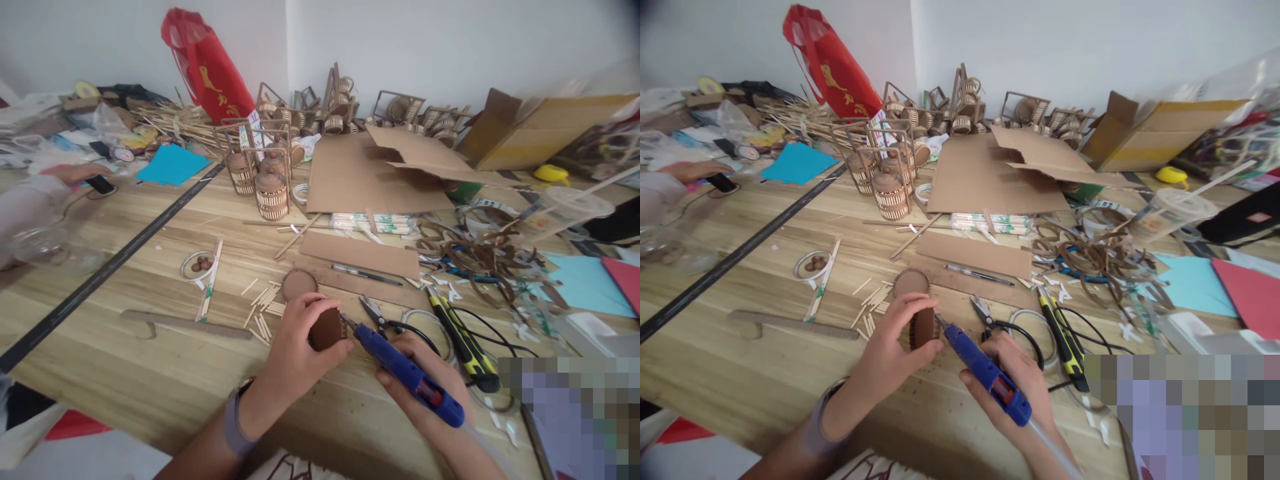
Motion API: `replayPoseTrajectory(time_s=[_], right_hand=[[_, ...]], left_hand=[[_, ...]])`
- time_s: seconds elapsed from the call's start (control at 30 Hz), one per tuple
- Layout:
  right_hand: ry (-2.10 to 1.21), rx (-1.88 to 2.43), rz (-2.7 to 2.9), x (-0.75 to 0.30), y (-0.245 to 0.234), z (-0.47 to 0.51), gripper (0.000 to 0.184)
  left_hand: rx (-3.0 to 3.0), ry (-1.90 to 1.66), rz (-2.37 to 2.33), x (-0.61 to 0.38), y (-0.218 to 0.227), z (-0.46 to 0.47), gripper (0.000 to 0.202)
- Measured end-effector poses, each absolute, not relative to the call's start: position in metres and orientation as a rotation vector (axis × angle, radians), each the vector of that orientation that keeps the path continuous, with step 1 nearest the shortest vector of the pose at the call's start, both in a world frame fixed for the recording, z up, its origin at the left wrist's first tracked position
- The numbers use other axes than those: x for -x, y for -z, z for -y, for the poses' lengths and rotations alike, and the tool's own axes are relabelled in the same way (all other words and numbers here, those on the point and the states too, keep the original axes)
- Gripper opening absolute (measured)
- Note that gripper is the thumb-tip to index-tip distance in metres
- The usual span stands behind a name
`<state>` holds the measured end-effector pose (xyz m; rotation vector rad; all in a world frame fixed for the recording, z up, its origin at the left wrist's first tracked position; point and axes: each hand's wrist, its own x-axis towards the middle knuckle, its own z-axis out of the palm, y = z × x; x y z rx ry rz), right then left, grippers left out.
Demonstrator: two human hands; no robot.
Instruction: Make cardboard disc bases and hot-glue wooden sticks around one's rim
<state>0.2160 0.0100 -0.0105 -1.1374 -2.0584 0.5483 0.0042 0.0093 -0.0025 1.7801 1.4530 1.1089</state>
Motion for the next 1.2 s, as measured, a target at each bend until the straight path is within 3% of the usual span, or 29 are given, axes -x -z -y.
replayPoseTrajectory(time_s=[1.2], right_hand=[[-0.333,1.152,2.065,-0.2175,0.0113,-0.0104,0.024]], left_hand=[[-1.788,-1.112,-1.453,-0.0051,0.003,-0.008,0.038]])
